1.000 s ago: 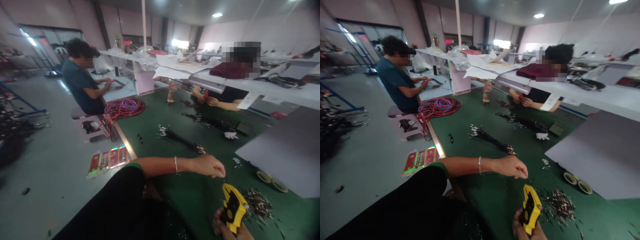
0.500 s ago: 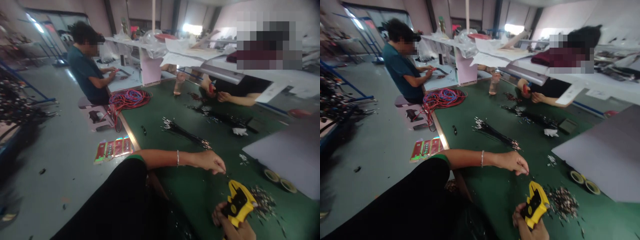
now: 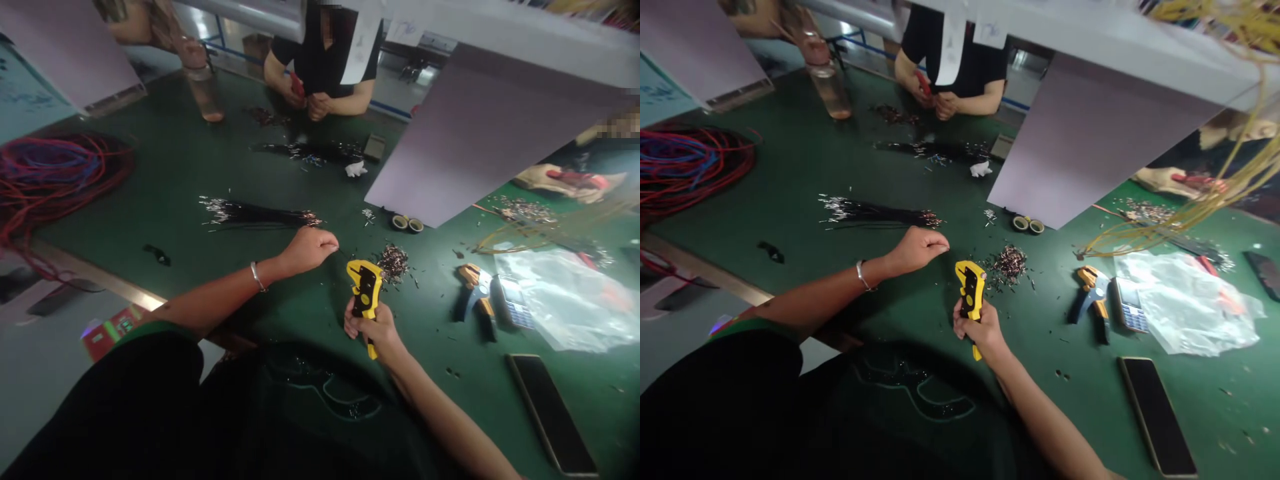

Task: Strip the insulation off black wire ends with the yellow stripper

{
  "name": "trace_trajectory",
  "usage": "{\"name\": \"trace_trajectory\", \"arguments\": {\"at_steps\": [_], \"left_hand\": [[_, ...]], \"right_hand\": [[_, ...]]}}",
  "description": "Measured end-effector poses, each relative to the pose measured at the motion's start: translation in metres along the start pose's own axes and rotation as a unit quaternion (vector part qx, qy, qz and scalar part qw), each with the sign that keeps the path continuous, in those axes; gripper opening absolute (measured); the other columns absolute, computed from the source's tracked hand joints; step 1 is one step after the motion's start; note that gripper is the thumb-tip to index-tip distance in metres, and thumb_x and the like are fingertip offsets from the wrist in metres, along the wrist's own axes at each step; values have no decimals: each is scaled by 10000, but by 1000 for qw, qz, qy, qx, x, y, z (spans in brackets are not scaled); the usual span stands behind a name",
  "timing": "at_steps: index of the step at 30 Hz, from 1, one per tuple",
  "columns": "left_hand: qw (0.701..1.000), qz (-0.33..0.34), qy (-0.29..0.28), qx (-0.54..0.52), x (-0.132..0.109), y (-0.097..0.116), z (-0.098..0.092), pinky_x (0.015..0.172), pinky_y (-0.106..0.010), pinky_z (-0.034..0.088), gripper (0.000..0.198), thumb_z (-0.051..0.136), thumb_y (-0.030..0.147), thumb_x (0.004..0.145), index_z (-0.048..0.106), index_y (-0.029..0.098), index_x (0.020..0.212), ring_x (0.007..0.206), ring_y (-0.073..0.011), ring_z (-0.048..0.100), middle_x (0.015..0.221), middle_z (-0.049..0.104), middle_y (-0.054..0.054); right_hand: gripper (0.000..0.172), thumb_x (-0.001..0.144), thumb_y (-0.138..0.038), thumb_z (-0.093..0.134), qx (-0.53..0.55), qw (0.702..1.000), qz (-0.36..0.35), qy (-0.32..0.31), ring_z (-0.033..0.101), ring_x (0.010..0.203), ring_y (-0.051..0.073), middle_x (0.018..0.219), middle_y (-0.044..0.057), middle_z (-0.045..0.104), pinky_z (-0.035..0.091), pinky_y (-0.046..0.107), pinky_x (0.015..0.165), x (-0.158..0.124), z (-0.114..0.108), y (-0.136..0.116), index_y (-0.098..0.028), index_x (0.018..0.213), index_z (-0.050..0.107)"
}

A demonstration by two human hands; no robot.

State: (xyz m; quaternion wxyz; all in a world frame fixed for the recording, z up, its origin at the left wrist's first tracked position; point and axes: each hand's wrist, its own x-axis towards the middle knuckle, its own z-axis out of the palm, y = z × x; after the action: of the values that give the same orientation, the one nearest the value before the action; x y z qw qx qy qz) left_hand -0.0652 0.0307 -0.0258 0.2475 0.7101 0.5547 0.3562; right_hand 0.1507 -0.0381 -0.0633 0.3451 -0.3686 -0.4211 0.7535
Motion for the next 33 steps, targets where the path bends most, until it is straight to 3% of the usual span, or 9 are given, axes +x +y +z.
{"name": "trace_trajectory", "arguments": {"at_steps": [7, 22, 24, 27, 29, 31, 33], "left_hand": [[999, 13, -18, 41, 1, -3, 7, 690, -244, 429, 187, 553, 179, 820, 726, 172, 750, 687, -144, 625, 727, 717, -22], [995, 47, -81, -20, -11, -3, 30, 705, -232, 448, 177, 567, 223, 838, 721, 176, 765, 696, -133, 636, 755, 724, -23], [998, 17, -58, -24, -7, -4, 24, 699, -233, 444, 178, 563, 212, 824, 711, 170, 733, 686, -132, 624, 731, 712, -19], [996, -70, 41, -21, 2, -7, 10, 620, -223, 416, 190, 544, 190, 795, 681, 149, 668, 625, -126, 582, 637, 661, -4], [995, -79, 66, -16, 5, -8, 5, 614, -223, 402, 177, 552, 210, 790, 686, 144, 695, 628, -122, 569, 631, 648, 4], [996, -73, 43, -15, 5, -6, 5, 589, -221, 383, 181, 543, 209, 787, 687, 141, 701, 591, -109, 540, 601, 625, 12], [996, -79, 26, -25, 2, -4, 10, 571, -218, 372, 190, 529, 204, 786, 685, 139, 701, 575, -101, 524, 594, 617, 12]], "right_hand": [[214, 590, -88, 641, 47, 997, 42, -34, 472, 416, 99, 588, -31, 565, 387, 263, 418, -8, -6, -7, -155, 790, 600], [232, 564, -101, 604, 145, 979, 124, -64, 435, 447, 100, 581, -20, 544, 351, 252, 432, -53, -8, -39, -147, 792, 611], [218, 569, -125, 630, 133, 978, 136, -81, 431, 442, 103, 567, -20, 541, 354, 259, 434, -59, -11, -42, -148, 785, 610], [212, 570, -195, 698, 82, 985, 116, -102, 460, 443, 122, 573, -3, 553, 378, 291, 451, -68, -19, -53, -148, 759, 613], [231, 586, -240, 701, 39, 995, 73, -53, 489, 481, 152, 598, 15, 571, 396, 318, 480, -71, -24, -63, -156, 787, 625], [186, 579, -205, 674, -9, 999, 31, -3, 525, 545, 184, 624, 36, 584, 423, 346, 535, -68, -27, -69, -154, 752, 631], [253, 580, -169, 621, -3, 998, -16, 68, 541, 595, 194, 666, 36, 598, 438, 355, 588, -61, -27, -69, -158, 832, 641]]}}
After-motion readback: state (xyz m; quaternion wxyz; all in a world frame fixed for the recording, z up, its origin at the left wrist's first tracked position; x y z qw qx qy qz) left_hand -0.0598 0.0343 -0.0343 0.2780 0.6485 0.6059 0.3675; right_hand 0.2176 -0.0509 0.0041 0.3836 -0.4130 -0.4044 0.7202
